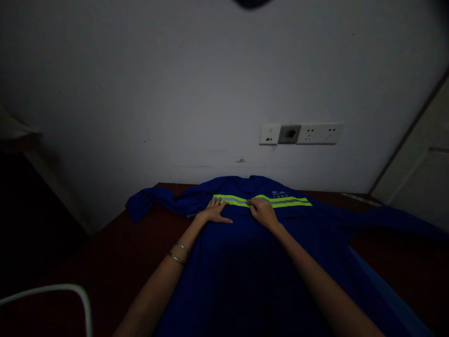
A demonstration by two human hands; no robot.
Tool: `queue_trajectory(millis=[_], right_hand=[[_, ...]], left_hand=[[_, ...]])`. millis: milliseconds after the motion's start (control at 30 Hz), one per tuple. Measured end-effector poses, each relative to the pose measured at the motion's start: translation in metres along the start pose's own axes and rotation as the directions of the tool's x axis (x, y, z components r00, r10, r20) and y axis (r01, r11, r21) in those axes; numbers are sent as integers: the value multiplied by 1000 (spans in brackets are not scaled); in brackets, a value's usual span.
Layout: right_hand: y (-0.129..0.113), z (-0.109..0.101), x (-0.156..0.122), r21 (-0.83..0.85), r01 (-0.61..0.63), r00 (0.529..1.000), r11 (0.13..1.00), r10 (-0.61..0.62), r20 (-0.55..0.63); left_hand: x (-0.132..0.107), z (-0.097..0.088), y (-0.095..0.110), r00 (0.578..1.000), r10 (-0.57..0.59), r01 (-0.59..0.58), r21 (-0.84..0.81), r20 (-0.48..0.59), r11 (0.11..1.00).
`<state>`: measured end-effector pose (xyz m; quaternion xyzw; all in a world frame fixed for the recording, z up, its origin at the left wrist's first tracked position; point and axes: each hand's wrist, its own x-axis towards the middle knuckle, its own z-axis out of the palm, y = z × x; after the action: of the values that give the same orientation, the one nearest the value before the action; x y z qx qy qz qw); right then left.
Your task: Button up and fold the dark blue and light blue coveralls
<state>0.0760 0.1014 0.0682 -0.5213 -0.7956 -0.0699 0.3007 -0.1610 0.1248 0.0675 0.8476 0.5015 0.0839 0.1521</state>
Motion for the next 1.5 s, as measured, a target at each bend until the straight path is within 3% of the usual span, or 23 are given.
queue_trajectory(millis=[200,367,467,600,667,733,800,900,967,1033,1133,1267,1367,1500], right_hand=[[25,-14,-23,-66,110,994,992,-107,35],[66,-31,-60,-177,-48,995,983,63,82],[98,-45,-79,-168,-155,983,973,170,75],[127,-56,-93,-18,-219,972,976,220,85],[132,-57,-94,65,-237,970,969,232,74],[133,-57,-92,130,-272,962,954,268,46],[132,-55,-90,184,-312,949,932,315,15],[130,-54,-89,256,-335,935,907,354,-32],[128,-55,-89,268,-318,936,909,347,-66],[126,-56,-89,245,-278,946,929,309,-101],[122,-57,-90,203,-199,964,959,229,-133],[118,-55,-92,179,-144,977,973,168,-128],[116,-53,-93,166,-137,977,977,160,-138],[113,-55,-95,150,-143,972,978,167,-164]], left_hand=[[-5,-9,-1,986,-70,72,-10,148,997],[-7,-14,-5,978,-58,59,1,201,998],[-2,-22,-1,965,-116,117,11,234,993],[13,-38,30,915,-262,260,48,306,965],[22,-43,57,932,-233,222,68,279,973],[31,-43,89,977,-86,75,64,197,995],[42,-36,122,989,101,-104,28,109,994],[59,-15,164,943,332,-330,-58,17,942],[70,3,183,924,381,-382,-100,-33,919],[82,23,196,928,357,-369,-138,-105,919],[93,52,205,923,333,-362,-142,-194,921],[99,82,207,899,361,-379,-30,-248,925],[101,92,203,882,366,-379,17,-295,925],[105,93,195,885,379,-383,41,-270,923]])
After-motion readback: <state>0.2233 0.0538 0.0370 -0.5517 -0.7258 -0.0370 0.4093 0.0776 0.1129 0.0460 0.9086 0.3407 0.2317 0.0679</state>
